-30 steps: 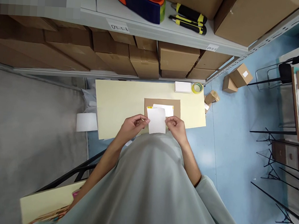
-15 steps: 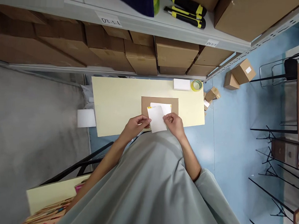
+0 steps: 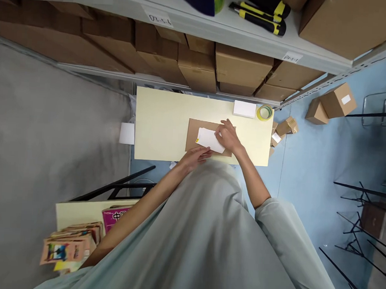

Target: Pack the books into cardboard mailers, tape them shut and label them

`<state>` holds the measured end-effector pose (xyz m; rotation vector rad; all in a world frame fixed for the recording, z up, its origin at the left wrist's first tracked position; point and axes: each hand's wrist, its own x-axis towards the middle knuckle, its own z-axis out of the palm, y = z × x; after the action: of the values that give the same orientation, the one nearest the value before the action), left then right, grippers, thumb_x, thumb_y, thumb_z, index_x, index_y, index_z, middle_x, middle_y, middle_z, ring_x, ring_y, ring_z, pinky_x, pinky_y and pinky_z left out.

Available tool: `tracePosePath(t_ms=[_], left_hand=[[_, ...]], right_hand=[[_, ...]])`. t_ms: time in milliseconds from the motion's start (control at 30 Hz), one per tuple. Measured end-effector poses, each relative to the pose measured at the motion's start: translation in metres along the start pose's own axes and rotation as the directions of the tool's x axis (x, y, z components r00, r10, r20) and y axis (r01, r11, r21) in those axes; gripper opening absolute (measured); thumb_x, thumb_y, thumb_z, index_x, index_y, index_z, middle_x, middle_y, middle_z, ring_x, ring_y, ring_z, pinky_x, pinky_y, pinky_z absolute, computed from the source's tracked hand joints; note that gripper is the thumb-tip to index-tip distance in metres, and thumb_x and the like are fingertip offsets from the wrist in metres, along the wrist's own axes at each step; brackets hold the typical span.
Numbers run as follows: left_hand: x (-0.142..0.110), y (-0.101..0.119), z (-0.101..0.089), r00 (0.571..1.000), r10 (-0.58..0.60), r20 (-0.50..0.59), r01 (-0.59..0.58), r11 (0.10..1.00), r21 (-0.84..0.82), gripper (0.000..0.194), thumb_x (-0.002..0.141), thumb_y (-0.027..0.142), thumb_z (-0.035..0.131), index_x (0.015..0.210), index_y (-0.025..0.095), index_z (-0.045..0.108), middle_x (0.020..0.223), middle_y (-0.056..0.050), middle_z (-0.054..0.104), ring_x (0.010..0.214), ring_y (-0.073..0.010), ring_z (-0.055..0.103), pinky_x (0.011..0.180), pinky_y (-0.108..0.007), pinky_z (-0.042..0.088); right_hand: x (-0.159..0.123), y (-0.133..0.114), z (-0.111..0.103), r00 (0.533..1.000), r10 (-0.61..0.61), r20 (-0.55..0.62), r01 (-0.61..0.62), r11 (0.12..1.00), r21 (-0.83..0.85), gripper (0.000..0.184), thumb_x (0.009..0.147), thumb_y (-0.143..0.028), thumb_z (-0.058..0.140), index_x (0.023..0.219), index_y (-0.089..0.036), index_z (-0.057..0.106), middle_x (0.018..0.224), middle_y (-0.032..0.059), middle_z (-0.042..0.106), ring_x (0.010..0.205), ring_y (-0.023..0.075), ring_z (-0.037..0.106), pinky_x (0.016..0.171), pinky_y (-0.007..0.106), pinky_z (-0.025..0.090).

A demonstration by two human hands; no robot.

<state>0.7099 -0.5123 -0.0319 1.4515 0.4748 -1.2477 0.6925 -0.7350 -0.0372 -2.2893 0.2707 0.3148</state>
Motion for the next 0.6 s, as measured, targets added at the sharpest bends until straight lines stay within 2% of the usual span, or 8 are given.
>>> tracePosePath(t_ms=[100,200,300,400,500,600], left_hand=[[0.007,-0.007,0.007,0.998,-0.014,-0.069,0.013,1.0,-0.012,0.058,0.059,0.071,0.095,0.088,0.024,0.076,0.124,-0.01,0.084,0.124,-0.0332,0.072,0.099,-0.042,0.052],[0.013,-0.012,0.008,0.99,0.079,-0.114,-0.083,0.996,-0.033,0.052,0.064,0.069,0.093,0.084,0.024,0.076,0.111,-0.008,0.084,0.12,-0.0307,0.072,0.101,-0.04,0.055],[0.017,-0.013,0.003,0.966,0.186,-0.177,-0.189,0.982,-0.001,0.045,0.07,0.065,0.091,0.08,0.023,0.077,0.097,-0.006,0.081,0.11,-0.0289,0.074,0.1,-0.038,0.058],[0.02,-0.006,-0.007,0.93,0.286,-0.231,-0.263,0.956,0.126,0.035,0.076,0.057,0.087,0.082,0.023,0.081,0.095,-0.005,0.082,0.107,-0.0287,0.074,0.099,-0.038,0.058],[0.025,0.007,-0.017,0.891,0.405,-0.204,-0.331,0.889,0.317,0.026,0.082,0.049,0.081,0.084,0.023,0.082,0.1,-0.005,0.085,0.107,-0.0282,0.075,0.099,-0.038,0.057],[0.03,0.021,-0.023,0.876,0.452,-0.171,-0.321,0.809,0.491,0.023,0.086,0.046,0.074,0.086,0.024,0.082,0.105,-0.004,0.086,0.107,-0.0275,0.076,0.099,-0.037,0.055]], right_hand=[[0.019,0.006,0.002,0.994,-0.028,0.11,0.029,1.0,-0.001,0.015,0.101,-0.016,0.055,0.097,-0.021,0.068,0.137,0.0172,0.069,0.15,0.0331,0.053,0.126,0.056,0.042],[0.029,0.007,0.004,0.988,-0.047,0.146,0.049,0.999,-0.005,0.018,0.101,-0.015,0.05,0.094,-0.023,0.064,0.121,0.0139,0.072,0.133,0.0304,0.062,0.118,0.05,0.048],[0.026,0.011,0.008,0.995,-0.01,0.1,0.006,0.999,0.036,0.017,0.101,-0.018,0.051,0.09,-0.025,0.062,0.112,0.0098,0.072,0.121,0.0278,0.065,0.11,0.045,0.052],[0.011,0.016,0.016,0.992,0.122,0.015,-0.123,0.98,0.155,0.01,0.097,-0.023,0.058,0.088,-0.026,0.062,0.109,0.0078,0.072,0.116,0.0265,0.065,0.103,0.042,0.056],[-0.01,0.017,0.035,0.968,0.248,-0.048,-0.218,0.917,0.335,0.01,0.094,-0.027,0.062,0.084,-0.026,0.063,0.1,0.0059,0.072,0.108,0.0253,0.066,0.1,0.04,0.057],[-0.031,0.013,0.057,0.94,0.321,-0.115,-0.234,0.851,0.47,0.014,0.095,-0.03,0.061,0.082,-0.025,0.064,0.096,0.005,0.071,0.104,0.0248,0.068,0.101,0.041,0.057]])
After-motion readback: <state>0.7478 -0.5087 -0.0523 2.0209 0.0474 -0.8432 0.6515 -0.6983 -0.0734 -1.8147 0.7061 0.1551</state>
